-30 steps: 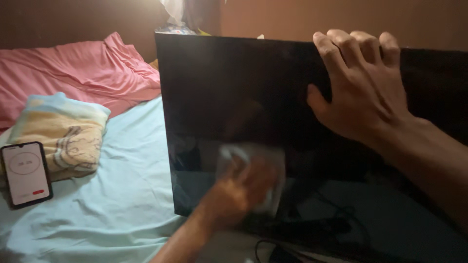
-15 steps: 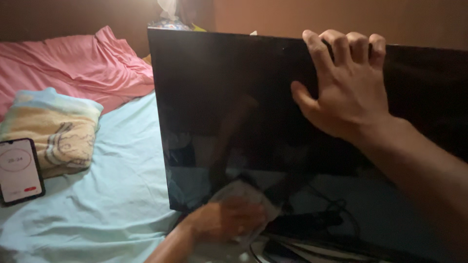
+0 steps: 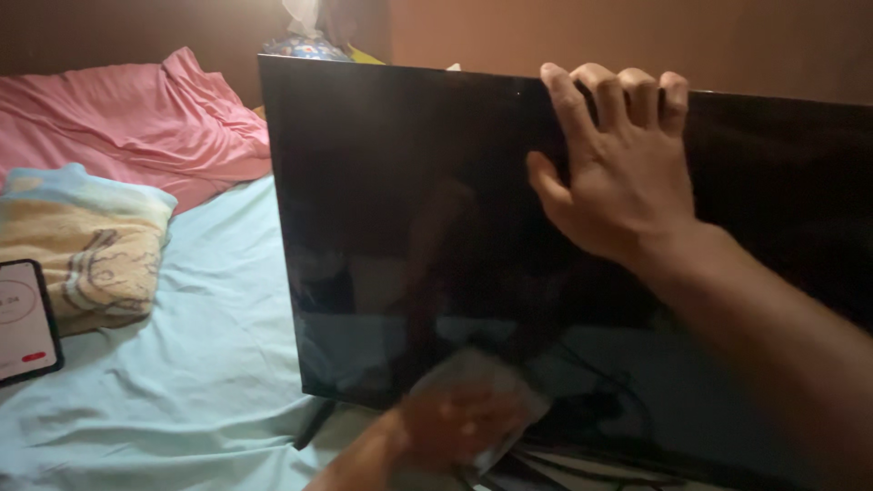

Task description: The person cleans the screen of a television by hand using a cloth, wiping the entire surface in circular and side-to-side motions while holding the top edge for stability.

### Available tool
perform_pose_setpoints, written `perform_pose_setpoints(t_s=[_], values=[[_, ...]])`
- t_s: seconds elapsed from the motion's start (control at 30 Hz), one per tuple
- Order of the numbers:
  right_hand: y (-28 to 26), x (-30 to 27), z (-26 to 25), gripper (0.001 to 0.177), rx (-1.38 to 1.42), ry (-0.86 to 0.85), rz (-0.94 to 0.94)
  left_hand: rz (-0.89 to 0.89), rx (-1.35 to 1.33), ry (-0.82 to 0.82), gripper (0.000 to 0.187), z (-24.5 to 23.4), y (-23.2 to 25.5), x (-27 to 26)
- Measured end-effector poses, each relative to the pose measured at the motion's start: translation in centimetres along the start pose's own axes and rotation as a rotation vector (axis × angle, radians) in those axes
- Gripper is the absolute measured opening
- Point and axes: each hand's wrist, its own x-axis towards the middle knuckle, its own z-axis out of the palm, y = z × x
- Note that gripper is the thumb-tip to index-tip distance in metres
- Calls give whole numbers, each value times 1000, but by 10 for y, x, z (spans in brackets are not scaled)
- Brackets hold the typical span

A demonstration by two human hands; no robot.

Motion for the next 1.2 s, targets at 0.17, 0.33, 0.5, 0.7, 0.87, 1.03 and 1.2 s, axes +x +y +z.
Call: perform_pose_setpoints(t_s=[0.17, 0.33, 0.5, 0.7, 0.87, 1.03, 1.2], values=[[-3, -3, 0, 76, 39, 11, 8, 32, 44, -117, 57, -4, -6, 12], [-4, -1, 1, 76, 50, 23, -1, -354, 456, 159, 55, -81, -48, 101], [0, -1, 2, 74, 8, 55, -37, -276, 264, 189, 43, -72, -45, 108], [40, -9, 6, 60, 87, 45, -79, -104, -128, -166, 52, -1, 5, 45], [73, -41, -3, 54, 13, 76, -25, -47, -171, -192, 63, 1, 2, 53], [78, -52, -7, 61, -4, 86, -13, -282, 276, 104, 59, -40, -20, 134], [74, -48, -12, 65, 21, 22, 42, -255, 49, -6, 53, -37, -10, 157]])
